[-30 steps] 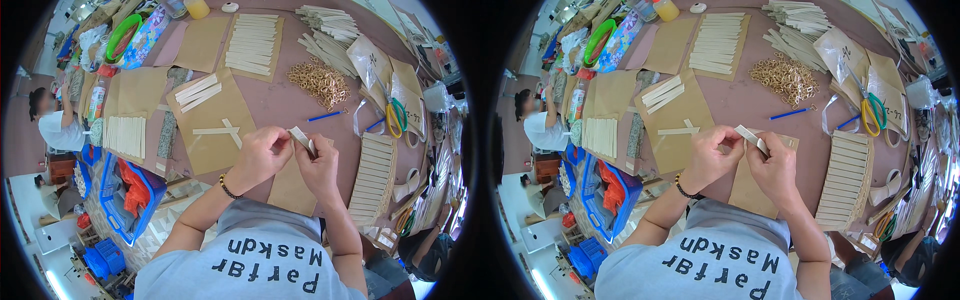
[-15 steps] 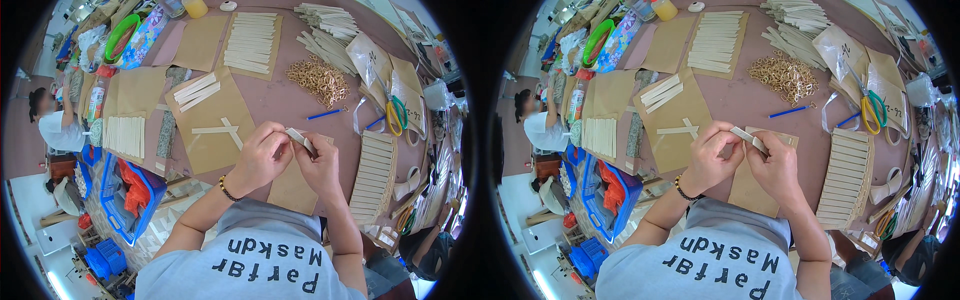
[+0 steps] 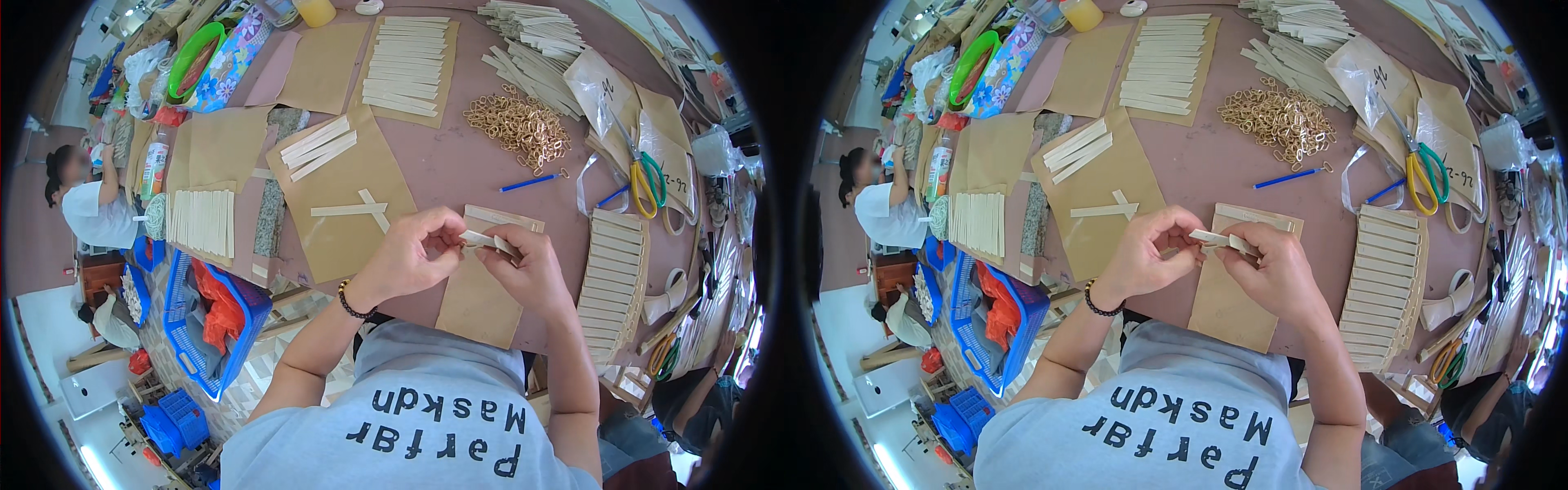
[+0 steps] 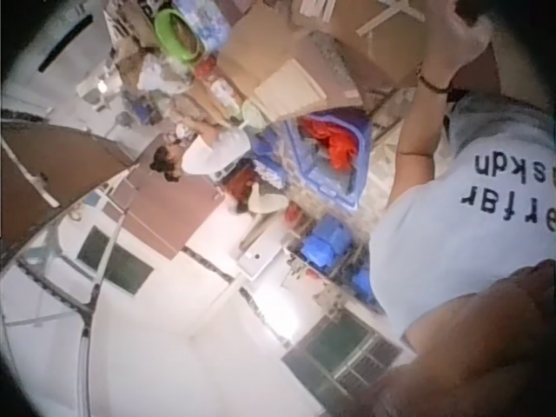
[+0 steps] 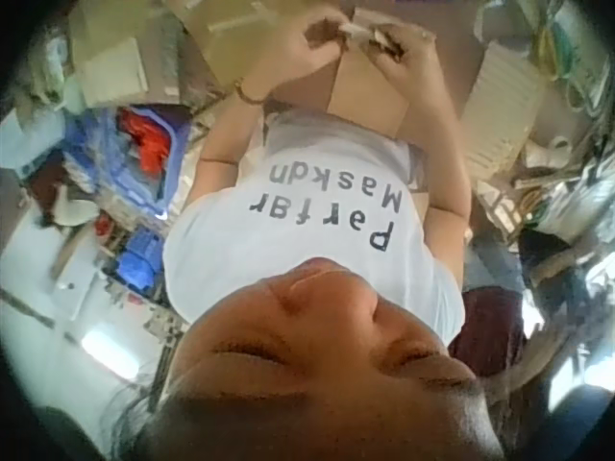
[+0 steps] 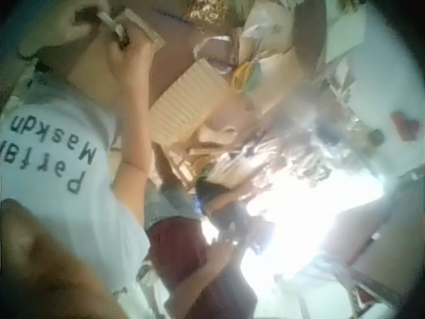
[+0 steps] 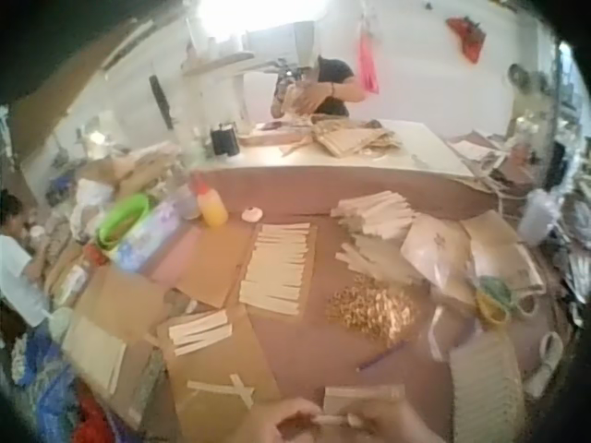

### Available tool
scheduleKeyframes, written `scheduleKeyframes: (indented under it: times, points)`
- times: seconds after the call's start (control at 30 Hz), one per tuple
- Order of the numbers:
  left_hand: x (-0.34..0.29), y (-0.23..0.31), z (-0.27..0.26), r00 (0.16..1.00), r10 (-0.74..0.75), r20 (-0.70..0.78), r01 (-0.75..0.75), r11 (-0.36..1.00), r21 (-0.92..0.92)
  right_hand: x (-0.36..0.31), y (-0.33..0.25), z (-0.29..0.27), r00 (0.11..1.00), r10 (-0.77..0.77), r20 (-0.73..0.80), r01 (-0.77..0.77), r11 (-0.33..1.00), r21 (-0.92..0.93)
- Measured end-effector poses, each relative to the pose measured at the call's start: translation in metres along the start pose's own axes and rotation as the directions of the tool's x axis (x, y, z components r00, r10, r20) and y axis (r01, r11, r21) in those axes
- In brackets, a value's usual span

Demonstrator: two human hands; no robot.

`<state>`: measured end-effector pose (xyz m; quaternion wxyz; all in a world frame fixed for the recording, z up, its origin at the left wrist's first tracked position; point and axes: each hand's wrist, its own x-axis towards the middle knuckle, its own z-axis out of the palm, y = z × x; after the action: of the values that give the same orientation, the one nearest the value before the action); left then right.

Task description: The person assembles small craft components by hand, placing thin wooden sticks onto a cardboard base and securing them with small metal rings. The person uses a blue pen to mark the cardboard and handles the materials one by one in a repetitive sequence.

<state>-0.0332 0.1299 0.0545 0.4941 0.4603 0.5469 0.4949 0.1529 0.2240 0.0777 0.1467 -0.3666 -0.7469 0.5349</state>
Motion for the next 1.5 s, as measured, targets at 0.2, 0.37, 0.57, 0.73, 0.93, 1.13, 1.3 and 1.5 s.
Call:
scheduleKeyframes:
  times: [0.2,0.37,0.57,0.73,0.93,1.13,1.3,1.5]
  points:
    - [-0.001,-0.009,0.001,0.999,0.007,0.036,0.0,0.983,-0.184,0.003,0.002,0.0,0.998,0.052,0.031,-0.053,0.998,0.032]
    - [-0.001,-0.008,0.003,0.998,-0.064,0.009,0.065,0.994,-0.084,0.004,0.001,-0.001,0.996,0.067,0.056,-0.067,0.998,-0.001]
    - [-0.004,-0.01,0.005,0.995,-0.1,0.003,0.1,0.988,-0.118,0.003,0.002,-0.001,0.995,0.075,0.071,-0.075,0.997,0.006]
    - [-0.006,-0.007,0.005,0.99,-0.144,0.003,0.144,0.984,-0.1,0.002,0.001,-0.001,0.994,0.085,0.075,-0.085,0.996,0.006]
    - [-0.009,-0.015,0.009,0.993,-0.067,-0.096,0.051,0.986,-0.158,0.001,0.025,0.0,0.972,-0.027,-0.232,0.06,0.989,0.138]
    - [-0.007,-0.019,0.01,0.965,-0.056,-0.258,-0.043,0.932,-0.36,0.001,0.042,-0.01,0.838,0.272,-0.473,0.174,0.689,0.704]
    - [-0.008,-0.022,0.031,0.978,-0.112,-0.174,0.027,0.903,-0.429,-0.012,0.023,0.029,0.936,0.243,-0.256,0.036,0.657,0.753]
    - [-0.017,-0.026,0.04,0.994,-0.105,-0.011,0.09,0.899,-0.428,-0.015,0.019,0.026,0.971,0.146,-0.187,0.05,0.645,0.763]
